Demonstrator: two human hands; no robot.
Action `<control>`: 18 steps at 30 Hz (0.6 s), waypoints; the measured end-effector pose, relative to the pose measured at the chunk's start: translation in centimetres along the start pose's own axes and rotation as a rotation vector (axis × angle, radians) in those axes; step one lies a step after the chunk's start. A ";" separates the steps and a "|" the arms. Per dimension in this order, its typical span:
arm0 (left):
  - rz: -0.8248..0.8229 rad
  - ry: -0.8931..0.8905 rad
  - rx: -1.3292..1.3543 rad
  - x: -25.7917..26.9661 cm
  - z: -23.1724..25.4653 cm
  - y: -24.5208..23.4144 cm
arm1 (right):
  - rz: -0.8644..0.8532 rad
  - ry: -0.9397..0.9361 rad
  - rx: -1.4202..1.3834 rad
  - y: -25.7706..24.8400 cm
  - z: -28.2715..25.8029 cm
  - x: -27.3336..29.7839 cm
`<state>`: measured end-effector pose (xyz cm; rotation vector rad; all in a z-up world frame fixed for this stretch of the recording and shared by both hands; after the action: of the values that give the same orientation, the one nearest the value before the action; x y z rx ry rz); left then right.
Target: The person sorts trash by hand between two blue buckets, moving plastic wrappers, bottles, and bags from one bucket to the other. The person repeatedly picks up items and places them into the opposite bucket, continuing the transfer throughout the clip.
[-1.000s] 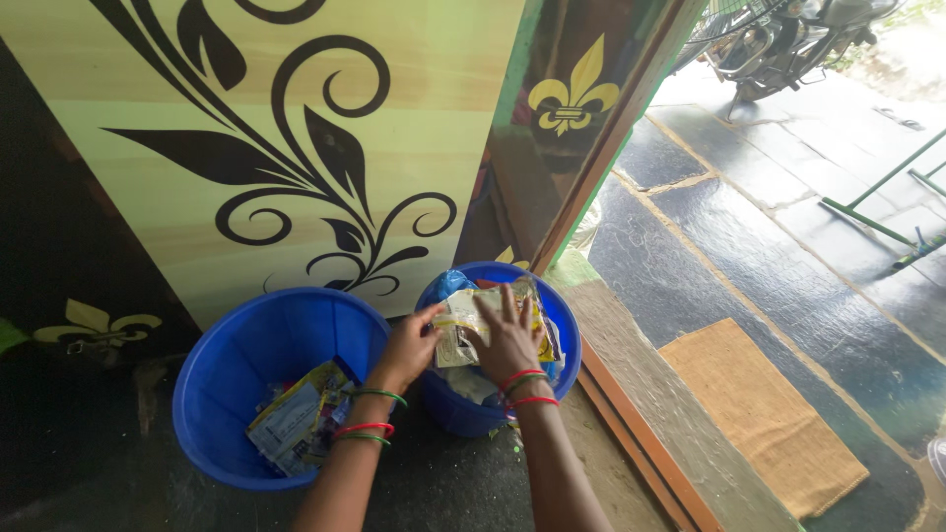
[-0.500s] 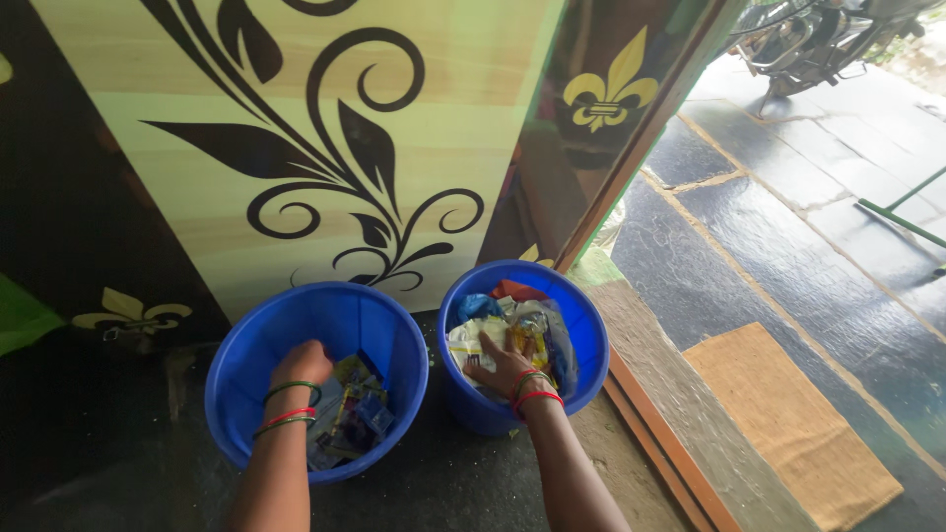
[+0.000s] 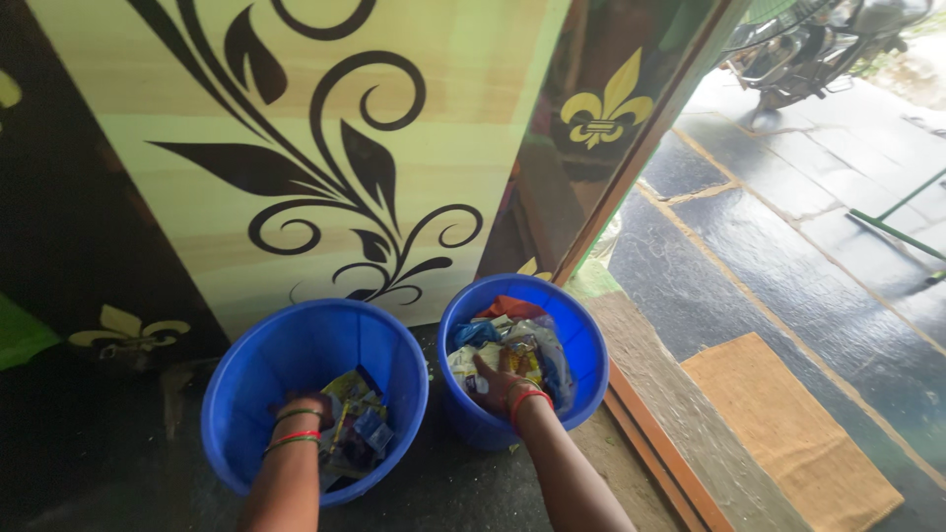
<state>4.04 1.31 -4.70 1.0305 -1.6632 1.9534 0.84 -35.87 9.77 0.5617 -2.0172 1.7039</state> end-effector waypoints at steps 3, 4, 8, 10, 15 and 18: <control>-0.006 0.048 -0.015 0.1 0.2 -0.1 | -0.014 0.012 0.023 -0.1 -0.1 -0.3; -0.003 0.063 -0.020 0.2 0.2 -0.2 | -0.023 0.011 0.013 0.0 -0.2 -0.4; 0.009 0.123 -0.044 0.6 0.6 -0.2 | -0.018 -0.003 -0.005 0.3 0.0 -0.9; 0.021 0.169 -0.054 0.7 1.1 0.2 | -0.018 -0.012 -0.014 0.5 0.0 -1.2; 0.074 0.360 -0.134 1.1 3.8 0.5 | 0.008 -0.024 -0.065 0.4 0.1 -0.8; 0.143 0.351 0.006 2.0 4.0 0.0 | 0.029 -0.054 -0.099 0.2 0.2 -0.2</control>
<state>3.87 -2.88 -3.15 0.5404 -1.5671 2.0851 0.89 -36.02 9.43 0.5530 -2.1443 1.6110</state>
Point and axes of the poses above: each hand's wrist, its own x-axis away from the middle knuckle, its own y-axis out of the palm, z = x × y, the point moved 7 cm from there along -x, towards the middle knuckle, and after that the axes turned 3 degrees about -y, right-handed, at the moved point
